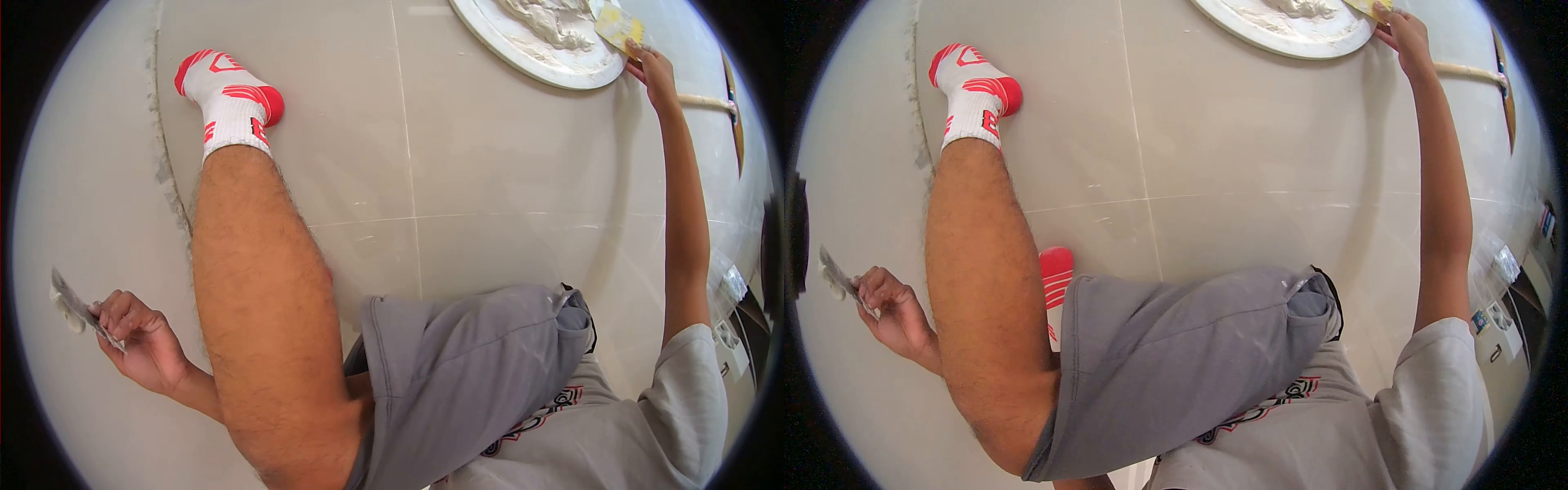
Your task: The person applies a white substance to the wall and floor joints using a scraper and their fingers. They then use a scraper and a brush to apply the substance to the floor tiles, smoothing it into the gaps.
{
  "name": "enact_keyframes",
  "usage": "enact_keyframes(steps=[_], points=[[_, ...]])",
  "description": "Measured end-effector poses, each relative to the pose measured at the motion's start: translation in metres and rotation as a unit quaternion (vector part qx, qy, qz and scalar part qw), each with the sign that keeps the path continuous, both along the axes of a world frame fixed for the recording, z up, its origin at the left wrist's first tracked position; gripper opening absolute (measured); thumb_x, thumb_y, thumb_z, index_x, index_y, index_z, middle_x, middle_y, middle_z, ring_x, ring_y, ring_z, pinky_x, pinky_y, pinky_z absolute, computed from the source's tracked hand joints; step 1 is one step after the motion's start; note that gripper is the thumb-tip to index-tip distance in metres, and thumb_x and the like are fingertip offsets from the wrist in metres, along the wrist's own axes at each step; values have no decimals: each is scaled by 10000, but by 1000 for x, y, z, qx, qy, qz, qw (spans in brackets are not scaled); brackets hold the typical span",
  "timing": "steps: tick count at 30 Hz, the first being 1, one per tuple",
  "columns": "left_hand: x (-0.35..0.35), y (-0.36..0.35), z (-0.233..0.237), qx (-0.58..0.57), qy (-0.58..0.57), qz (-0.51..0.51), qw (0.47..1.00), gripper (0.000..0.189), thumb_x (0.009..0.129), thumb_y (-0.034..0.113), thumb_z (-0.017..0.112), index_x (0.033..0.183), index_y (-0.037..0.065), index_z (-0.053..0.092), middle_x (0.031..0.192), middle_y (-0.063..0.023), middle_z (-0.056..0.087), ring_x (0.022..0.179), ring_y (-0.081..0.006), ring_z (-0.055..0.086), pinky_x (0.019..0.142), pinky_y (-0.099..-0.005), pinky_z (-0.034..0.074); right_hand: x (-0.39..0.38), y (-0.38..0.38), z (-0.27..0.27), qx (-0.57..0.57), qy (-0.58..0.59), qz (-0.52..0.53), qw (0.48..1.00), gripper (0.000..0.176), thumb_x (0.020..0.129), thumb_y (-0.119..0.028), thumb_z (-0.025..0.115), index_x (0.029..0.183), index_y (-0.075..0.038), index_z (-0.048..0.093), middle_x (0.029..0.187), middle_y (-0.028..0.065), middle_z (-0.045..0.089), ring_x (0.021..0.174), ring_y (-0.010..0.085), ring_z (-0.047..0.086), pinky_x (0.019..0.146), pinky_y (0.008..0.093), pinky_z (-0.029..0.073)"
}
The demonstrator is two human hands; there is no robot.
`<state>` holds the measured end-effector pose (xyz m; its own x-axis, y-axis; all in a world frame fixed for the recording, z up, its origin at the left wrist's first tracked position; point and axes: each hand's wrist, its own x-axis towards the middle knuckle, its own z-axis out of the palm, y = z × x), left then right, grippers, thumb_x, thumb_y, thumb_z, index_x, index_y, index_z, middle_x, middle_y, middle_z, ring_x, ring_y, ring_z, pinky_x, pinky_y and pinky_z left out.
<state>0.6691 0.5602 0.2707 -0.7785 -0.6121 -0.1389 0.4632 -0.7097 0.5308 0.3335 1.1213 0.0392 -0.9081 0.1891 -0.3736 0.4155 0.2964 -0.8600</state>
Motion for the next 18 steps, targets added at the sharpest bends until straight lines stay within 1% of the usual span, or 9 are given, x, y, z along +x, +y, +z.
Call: enact_keyframes(steps=[1, 5, 8, 10, 12, 14, 18], points=[[-1, 2, -1, -1, 3, -3, 1000, 241, 750, -37, 482, 990, -11, 470, 766, -52, 416, 674, -142, 444, 535, -238, 453, 0, 2, 0, 12, 10, 23, 1000, 428, 783, -238, 622, 1042, 77, 491, 1006, 103, 552, 887, 159, 569, 786, 236, 490], [0, 2, -3, 7, 18, -6, 1000, 218, 758, -39, 472, 975, -25, 462, 758, -55, 411, 669, -147, 446, 536, -245, 458, -4, 9, 10, 30, -5, 48, 998, 459, 786, -230, 617, 1084, 87, 469, 1021, 110, 547, 892, 162, 573, 780, 218, 491], [-5, -2, -3, 21, 18, -16, 999, 187, 765, -43, 463, 951, -30, 453, 757, -58, 407, 665, -148, 443, 522, -247, 461, -8, 9, 14, 5, -3, 53, 999, 473, 787, -224, 617, 1101, 93, 458, 1026, 112, 545, 883, 162, 575, 781, 214, 490], [-2, -8, -1, 14, 17, -24, 999, 173, 768, -44, 460, 939, -29, 447, 754, -59, 404, 658, -144, 438, 513, -244, 461, -5, 7, 23, 16, -7, 33, 999, 465, 787, -216, 617, 1096, 93, 459, 1027, 112, 544, 864, 158, 578, 771, 211, 494], [-3, -16, -6, 8, 20, -33, 999, 158, 771, -45, 457, 928, -27, 442, 752, -60, 400, 652, -141, 433, 503, -240, 460, -7, 11, 21, 21, 6, 45, 999, 456, 785, -212, 620, 1092, 87, 465, 1020, 106, 545, 853, 150, 576, 760, 206, 498], [-5, -16, -6, -14, 14, -32, 999, 149, 778, -45, 451, 924, -23, 430, 744, -57, 393, 638, -131, 422, 488, -232, 458, -7, 16, 18, 36, -16, 42, 998, 461, 774, -230, 627, 1062, 99, 481, 1046, 119, 525, 888, 172, 575, 802, 213, 490], [-21, -17, -14, -17, -8, -39, 999, 154, 781, -45, 447, 932, -24, 424, 736, -53, 385, 632, -126, 413, 488, -225, 449, -1, 12, 15, 36, -14, 27, 999, 443, 775, -225, 626, 1059, 88, 491, 1022, 108, 540, 894, 155, 565, 778, 205, 493]])
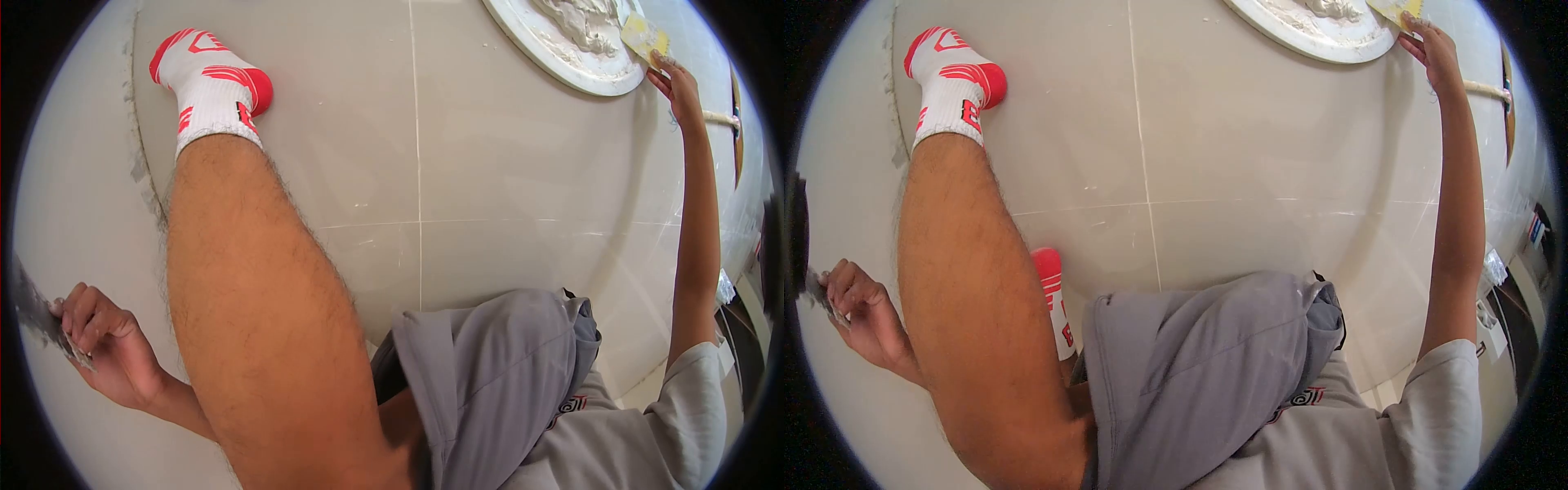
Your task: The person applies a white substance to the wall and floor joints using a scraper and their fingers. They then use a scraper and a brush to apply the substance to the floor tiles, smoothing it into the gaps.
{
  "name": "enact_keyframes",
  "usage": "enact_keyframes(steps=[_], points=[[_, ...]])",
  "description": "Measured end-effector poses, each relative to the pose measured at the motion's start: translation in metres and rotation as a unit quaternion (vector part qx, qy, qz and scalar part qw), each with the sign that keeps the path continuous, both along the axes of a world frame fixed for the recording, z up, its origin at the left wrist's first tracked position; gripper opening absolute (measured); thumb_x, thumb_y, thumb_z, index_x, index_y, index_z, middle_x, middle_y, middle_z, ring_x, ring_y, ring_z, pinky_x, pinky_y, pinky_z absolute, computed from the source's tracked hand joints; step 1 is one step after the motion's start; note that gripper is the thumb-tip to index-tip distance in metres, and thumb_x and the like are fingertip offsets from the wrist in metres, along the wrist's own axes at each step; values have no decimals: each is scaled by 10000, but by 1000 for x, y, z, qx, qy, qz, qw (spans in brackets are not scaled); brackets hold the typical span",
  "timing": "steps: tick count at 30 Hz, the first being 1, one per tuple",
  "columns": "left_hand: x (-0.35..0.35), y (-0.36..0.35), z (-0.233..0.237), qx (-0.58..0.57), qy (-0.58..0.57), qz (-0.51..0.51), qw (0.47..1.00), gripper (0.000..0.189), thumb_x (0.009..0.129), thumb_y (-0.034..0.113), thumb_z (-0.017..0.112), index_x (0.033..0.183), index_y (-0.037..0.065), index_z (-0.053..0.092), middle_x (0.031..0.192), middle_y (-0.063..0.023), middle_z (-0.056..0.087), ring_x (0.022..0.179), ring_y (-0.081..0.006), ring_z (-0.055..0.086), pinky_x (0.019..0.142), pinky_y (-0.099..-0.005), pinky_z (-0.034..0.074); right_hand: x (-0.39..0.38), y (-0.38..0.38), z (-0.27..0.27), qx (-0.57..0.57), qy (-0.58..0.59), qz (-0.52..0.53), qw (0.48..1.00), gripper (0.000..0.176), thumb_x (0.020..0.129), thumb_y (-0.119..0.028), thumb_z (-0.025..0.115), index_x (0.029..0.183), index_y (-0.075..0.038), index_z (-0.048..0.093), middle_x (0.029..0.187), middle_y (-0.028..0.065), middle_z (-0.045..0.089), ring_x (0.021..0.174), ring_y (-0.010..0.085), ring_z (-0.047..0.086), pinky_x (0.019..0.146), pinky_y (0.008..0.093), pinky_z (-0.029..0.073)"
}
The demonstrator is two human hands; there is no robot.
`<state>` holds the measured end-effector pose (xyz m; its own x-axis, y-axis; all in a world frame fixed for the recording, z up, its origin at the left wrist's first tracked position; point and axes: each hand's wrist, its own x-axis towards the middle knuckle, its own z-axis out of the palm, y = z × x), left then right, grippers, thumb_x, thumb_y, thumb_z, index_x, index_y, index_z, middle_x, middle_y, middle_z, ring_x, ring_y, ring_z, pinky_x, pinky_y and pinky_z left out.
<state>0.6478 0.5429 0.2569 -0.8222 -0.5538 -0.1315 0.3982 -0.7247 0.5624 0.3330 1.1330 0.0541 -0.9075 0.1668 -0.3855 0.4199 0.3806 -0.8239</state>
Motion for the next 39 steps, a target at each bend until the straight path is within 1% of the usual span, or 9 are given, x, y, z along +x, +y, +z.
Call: enact_keyframes(steps=[3, 5, 6, 8, 15, 24, 31, 34, 39], points=[[-15, 7, -4, 9, -1, -21, 1000, 170, 780, -52, 439, 946, -30, 413, 729, -48, 378, 633, -126, 409, 484, -222, 438, 9, -7, 6, 16, 19, -18, 1000, 389, 777, -229, 625, 1002, 70, 519, 946, 76, 554, 828, 122, 558, 714, 191, 491], [-25, 13, -4, 11, 5, -48, 999, 182, 776, -45, 438, 954, -38, 401, 740, -54, 368, 644, -135, 408, 496, -227, 435, 14, -10, 11, 126, 66, -27, 989, 292, 805, -191, 592, 959, 47, 520, 859, 52, 545, 738, 106, 532, 654, 193, 472], [-30, 19, -3, 7, 7, -47, 999, 182, 776, -45, 438, 954, -38, 401, 740, -54, 368, 644, -135, 408, 496, -227, 435, 16, -8, 10, 123, 68, -27, 990, 292, 805, -191, 592, 959, 47, 520, 859, 52, 545, 738, 106, 532, 654, 193, 472], [-41, 30, 2, 13, 10, -68, 998, 199, 767, -30, 445, 960, -41, 395, 763, -62, 368, 655, -145, 410, 512, -238, 442, 24, -3, 3, -218, 43, -22, 975, 225, 829, -149, 555, 946, 37, 504, 808, 47, 529, 687, 113, 510, 637, 208, 463], [-59, 55, 22, 28, 18, -103, 994, 252, 769, -3, 459, 1014, -48, 417, 810, -67, 380, 709, -146, 414, 531, -231, 448, 49, -19, 2, -381, -12, -71, 922, 225, 836, -93, 523, 1033, 8, 483, 925, 58, 547, 791, 109, 549, 672, 195, 476], [-55, 76, 42, 19, 6, -98, 995, 223, 843, 78, 411, 1042, -19, 438, 865, -58, 434, 691, -130, 401, 506, -215, 414, 55, -49, 30, -289, 30, -33, 956, 268, 831, -103, 529, 1068, 2, 461, 976, 73, 556, 828, 127, 558, 699, 235, 451], [-53, 87, 40, -15, -23, -72, 997, 229, 875, 125, 401, 1052, -11, 452, 964, -69, 512, 658, -123, 399, 488, -198, 400, 42, -43, 42, -99, 71, 94, 988, 241, 849, -174, 506, 1030, -15, 513, 952, 52, 566, 823, 99, 532, 739, 247, 434], [-54, 88, 40, -12, -20, -83, 996, 232, 879, 132, 404, 1054, -11, 457, 967, -72, 526, 653, -123, 403, 486, -199, 398, 50, -44, 41, -126, 68, 38, 989, 225, 825, -154, 509, 990, -3, 530, 897, 67, 562, 807, 128, 526, 726, 270, 442], [-54, 93, 38, 2, -20, -92, 996, 236, 883, 139, 405, 1052, -13, 471, 952, -83, 542, 651, -123, 411, 490, -205, 400, 66, -41, 9, -191, -54, -111, 974, 264, 791, -126, 503, 1011, 18, 487, 929, 74, 506, 834, 162, 488, 741, 305, 434]])
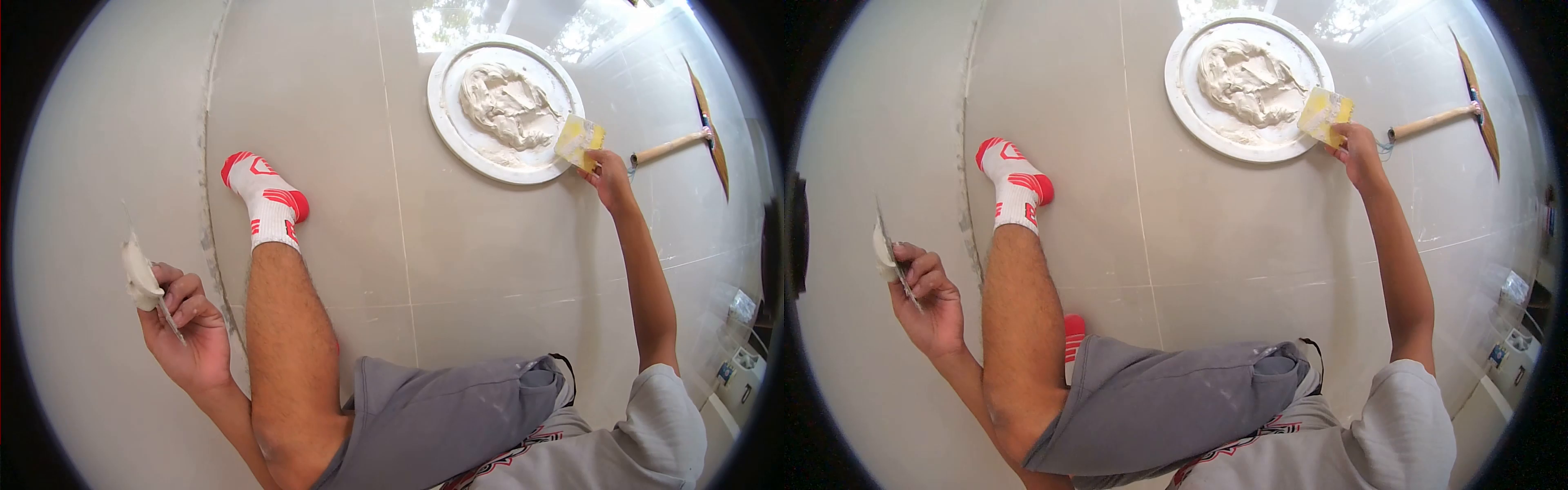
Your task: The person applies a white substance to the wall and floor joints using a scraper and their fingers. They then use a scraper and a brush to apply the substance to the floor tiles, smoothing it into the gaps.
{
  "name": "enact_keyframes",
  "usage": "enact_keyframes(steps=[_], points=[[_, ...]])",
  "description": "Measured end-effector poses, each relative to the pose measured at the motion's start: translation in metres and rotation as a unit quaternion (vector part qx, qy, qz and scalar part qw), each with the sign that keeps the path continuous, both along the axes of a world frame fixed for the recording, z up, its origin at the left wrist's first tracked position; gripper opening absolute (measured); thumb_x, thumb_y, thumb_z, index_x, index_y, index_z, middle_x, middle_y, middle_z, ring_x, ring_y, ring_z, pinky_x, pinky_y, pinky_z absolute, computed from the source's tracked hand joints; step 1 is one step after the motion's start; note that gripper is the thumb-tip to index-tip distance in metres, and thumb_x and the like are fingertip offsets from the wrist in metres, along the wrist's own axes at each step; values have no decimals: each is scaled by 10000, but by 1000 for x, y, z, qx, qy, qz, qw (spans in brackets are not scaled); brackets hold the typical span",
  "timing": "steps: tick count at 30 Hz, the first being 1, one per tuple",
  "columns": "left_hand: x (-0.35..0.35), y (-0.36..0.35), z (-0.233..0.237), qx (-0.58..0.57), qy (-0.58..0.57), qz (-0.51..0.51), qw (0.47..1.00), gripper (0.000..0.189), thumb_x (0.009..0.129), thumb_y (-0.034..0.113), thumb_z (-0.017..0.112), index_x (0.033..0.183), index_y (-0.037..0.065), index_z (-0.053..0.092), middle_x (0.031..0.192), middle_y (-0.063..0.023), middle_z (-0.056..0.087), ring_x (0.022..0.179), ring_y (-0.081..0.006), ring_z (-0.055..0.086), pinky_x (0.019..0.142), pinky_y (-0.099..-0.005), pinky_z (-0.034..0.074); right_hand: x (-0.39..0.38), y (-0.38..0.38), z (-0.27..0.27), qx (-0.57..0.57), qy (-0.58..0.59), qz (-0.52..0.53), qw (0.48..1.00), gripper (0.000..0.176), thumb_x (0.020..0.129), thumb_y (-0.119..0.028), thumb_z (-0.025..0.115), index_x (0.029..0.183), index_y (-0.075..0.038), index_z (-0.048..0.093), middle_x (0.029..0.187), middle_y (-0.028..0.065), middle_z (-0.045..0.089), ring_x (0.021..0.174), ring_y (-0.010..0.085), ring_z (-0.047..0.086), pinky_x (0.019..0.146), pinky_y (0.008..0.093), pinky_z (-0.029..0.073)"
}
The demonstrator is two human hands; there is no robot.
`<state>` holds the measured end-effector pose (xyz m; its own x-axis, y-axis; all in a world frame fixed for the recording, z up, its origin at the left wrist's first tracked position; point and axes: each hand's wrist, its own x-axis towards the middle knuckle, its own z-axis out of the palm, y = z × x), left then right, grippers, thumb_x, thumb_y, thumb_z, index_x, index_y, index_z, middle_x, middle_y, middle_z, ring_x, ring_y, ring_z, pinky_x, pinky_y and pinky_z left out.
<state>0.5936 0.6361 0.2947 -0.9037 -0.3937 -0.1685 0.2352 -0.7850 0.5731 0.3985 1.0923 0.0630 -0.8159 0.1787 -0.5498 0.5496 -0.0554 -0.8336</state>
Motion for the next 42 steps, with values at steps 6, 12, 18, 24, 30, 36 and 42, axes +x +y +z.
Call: enact_keyframes(steps=[6, 12, 18, 24, 30, 36, 42], points=[[-2, 5, -1, 12, 11, 3, 1000, 229, 873, 122, 432, 1046, -21, 477, 944, -86, 546, 653, -124, 417, 492, -211, 399, 4, -7, -5, -58, -16, -44, 997, 294, 778, -113, 506, 1041, 12, 466, 963, 90, 495, 837, 166, 474, 760, 326, 424], [-2, 8, -3, 30, 14, 7, 999, 228, 869, 117, 439, 1046, -20, 482, 932, -76, 545, 651, -121, 412, 496, -211, 397, 0, 13, -8, -143, -65, -42, 987, 316, 790, -139, 515, 1073, -10, 459, 987, 84, 499, 893, 170, 473, 820, 330, 398], [-2, 11, 1, 23, 2, 24, 999, 225, 873, 121, 426, 1044, -13, 485, 941, -70, 543, 653, -120, 408, 495, -211, 391, 9, 10, -12, -220, 41, -18, 974, 320, 831, -160, 495, 1105, -5, 437, 1041, 89, 490, 939, 175, 487, 821, 324, 426], [-1, -2, -10, 18, 15, 32, 999, 241, 881, 140, 404, 1051, -13, 482, 954, -72, 542, 652, -122, 410, 492, -212, 395, 6, 12, -22, -150, 44, -39, 987, 302, 854, -129, 461, 1120, 6, 411, 1081, 84, 481, 969, 176, 499, 829, 315, 442], [-36, -15, -1, 24, -31, 33, 999, 249, 879, 146, 405, 1053, -17, 478, 960, -78, 544, 646, -127, 418, 482, -209, 397, -1, 17, -4, -74, -20, -19, 997, 274, 851, -118, 465, 1095, 4, 438, 1043, 86, 520, 930, 160, 522, 823, 307, 444], [-29, -15, 0, 23, -38, 36, 998, 252, 871, 148, 422, 1054, -16, 477, 954, -79, 539, 645, -124, 412, 482, -209, 393, -4, 22, 17, 190, 113, 100, 970, 179, 833, -81, 483, 965, 30, 526, 843, 54, 587, 761, 120, 551, 710, 264, 452], [-21, -29, -7, 67, -28, 14, 997, 230, 858, 117, 448, 1043, -18, 469, 938, -90, 535, 646, -120, 402, 499, -214, 380, -8, 21, 32, 390, 232, 180, 873, 162, 773, -14, 499, 927, 16, 542, 785, 113, 588, 666, 217, 567, 591, 317, 467]])
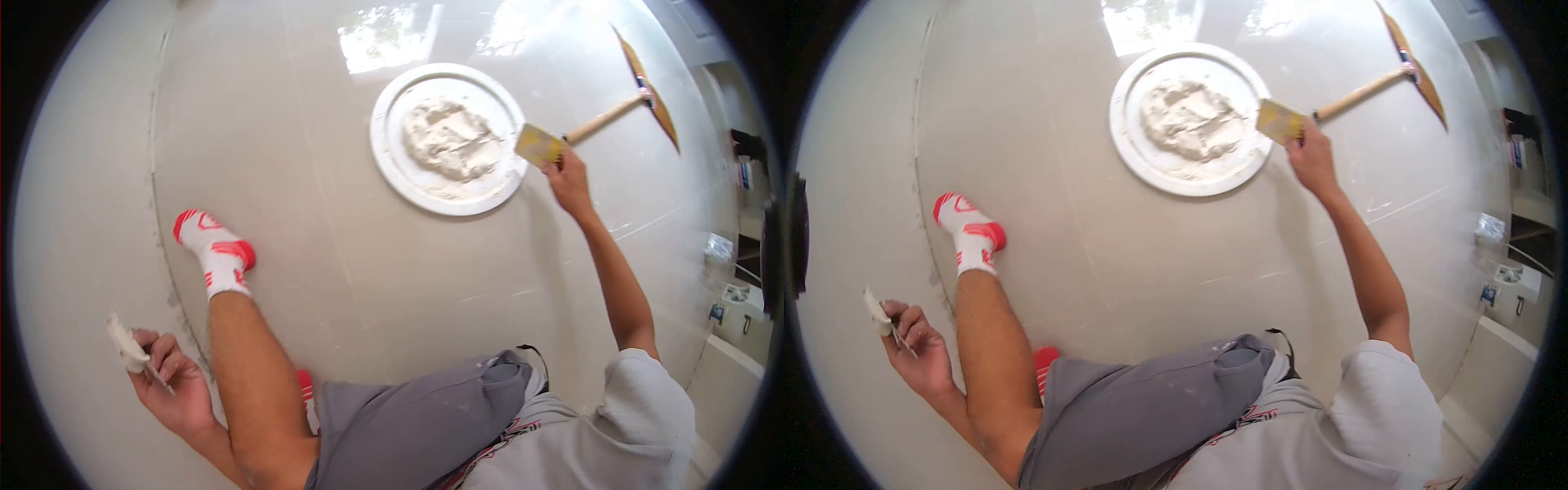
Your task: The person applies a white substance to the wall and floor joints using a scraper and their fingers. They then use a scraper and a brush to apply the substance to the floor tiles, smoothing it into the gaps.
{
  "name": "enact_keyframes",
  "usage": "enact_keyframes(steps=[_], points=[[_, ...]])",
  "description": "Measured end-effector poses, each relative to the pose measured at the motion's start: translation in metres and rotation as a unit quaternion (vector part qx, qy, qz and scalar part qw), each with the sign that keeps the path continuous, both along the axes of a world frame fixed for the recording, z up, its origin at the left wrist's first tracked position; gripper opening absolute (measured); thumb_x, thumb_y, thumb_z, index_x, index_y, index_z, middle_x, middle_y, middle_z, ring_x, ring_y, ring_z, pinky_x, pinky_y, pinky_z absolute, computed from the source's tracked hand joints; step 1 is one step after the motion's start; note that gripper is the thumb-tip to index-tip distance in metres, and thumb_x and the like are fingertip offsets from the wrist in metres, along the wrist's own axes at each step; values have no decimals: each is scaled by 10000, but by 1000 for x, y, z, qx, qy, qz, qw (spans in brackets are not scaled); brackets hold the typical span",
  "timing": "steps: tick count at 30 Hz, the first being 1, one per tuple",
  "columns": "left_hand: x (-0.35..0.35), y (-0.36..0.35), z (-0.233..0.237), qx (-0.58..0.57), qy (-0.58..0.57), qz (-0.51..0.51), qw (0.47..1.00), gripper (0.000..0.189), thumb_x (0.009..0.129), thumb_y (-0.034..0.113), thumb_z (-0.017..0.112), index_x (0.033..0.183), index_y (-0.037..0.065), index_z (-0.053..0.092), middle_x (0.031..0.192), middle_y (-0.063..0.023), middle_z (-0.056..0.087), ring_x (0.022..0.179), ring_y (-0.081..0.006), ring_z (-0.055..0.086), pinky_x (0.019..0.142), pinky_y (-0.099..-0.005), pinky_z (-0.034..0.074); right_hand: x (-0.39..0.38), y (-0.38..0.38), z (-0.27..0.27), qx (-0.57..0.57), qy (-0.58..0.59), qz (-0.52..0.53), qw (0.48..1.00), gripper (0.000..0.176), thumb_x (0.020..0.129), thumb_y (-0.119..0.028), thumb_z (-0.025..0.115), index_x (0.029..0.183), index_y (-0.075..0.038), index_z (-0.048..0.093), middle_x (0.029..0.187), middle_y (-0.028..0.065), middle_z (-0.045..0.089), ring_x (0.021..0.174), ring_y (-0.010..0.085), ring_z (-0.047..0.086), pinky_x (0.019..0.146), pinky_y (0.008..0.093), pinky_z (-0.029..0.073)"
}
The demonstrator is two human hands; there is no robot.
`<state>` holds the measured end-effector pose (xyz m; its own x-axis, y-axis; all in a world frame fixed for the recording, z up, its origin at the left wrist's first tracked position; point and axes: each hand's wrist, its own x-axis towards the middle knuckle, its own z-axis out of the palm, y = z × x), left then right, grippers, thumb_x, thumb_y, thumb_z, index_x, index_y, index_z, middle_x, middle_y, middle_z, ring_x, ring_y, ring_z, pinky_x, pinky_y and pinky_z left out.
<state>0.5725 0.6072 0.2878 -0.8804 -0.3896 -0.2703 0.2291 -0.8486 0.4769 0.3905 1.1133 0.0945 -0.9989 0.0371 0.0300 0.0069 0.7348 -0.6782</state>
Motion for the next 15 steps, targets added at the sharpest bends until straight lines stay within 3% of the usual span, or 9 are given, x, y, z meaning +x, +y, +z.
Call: enact_keyframes(steps=[2, 4, 5, 8, 9, 12, 15], points=[[2, -2, 1, -33, -13, 14, 999, 252, 862, 123, 435, 1075, -10, 454, 970, -71, 517, 661, -124, 396, 487, -212, 373, -1, -11, 16, 66, 18, 3, 998, 169, 761, 3, 493, 919, 7, 552, 791, 118, 586, 690, 255, 569, 612, 333, 469], [3, -3, 0, -26, -8, 16, 999, 253, 864, 123, 432, 1078, -11, 451, 971, -70, 514, 663, -123, 396, 487, -212, 373, -2, -11, 16, 173, 176, 193, 950, 197, 720, 18, 502, 891, -32, 586, 871, 101, 581, 810, 276, 544, 693, 355, 457], [7, -1, -1, -25, -4, 19, 999, 254, 866, 122, 428, 1081, -11, 449, 971, -70, 511, 664, -122, 395, 487, -211, 372, 1, -12, 14, 174, 183, 190, 949, 197, 720, 18, 502, 891, -32, 586, 871, 101, 581, 810, 276, 544, 693, 355, 457], [10, -5, -3, -25, -7, 24, 999, 254, 866, 129, 432, 1076, -14, 449, 958, -68, 508, 663, -122, 397, 487, -210, 373, 0, -20, 11, 286, 203, 333, 875, 218, 655, -11, 530, 853, -57, 610, 930, 68, 539, 924, 218, 490, 786, 329, 413], [10, -2, -1, -26, -5, 26, 999, 254, 866, 129, 432, 1076, -14, 449, 958, -68, 508, 663, -122, 397, 487, -210, 373, -1, -21, 9, 286, 206, 334, 874, 218, 655, -11, 530, 853, -57, 610, 930, 68, 539, 924, 218, 490, 786, 329, 413], [12, 0, 2, -15, -26, 57, 998, 241, 865, 137, 438, 1056, -9, 460, 925, -64, 509, 659, -120, 401, 481, -206, 377, -7, -20, 4, 359, 241, 462, 774, 149, 694, -100, 528, 813, -52, 604, 876, 28, 503, 870, 176, 481, 758, 295, 402], [14, -8, 0, -32, -34, 46, 998, 224, 862, 147, 447, 1035, 8, 476, 904, -51, 517, 660, -117, 411, 464, -200, 377, -15, -16, 7, 396, 203, 489, 750, 127, 710, -124, 521, 786, -53, 595, 874, 17, 506, 868, 166, 474, 755, 286, 397]])
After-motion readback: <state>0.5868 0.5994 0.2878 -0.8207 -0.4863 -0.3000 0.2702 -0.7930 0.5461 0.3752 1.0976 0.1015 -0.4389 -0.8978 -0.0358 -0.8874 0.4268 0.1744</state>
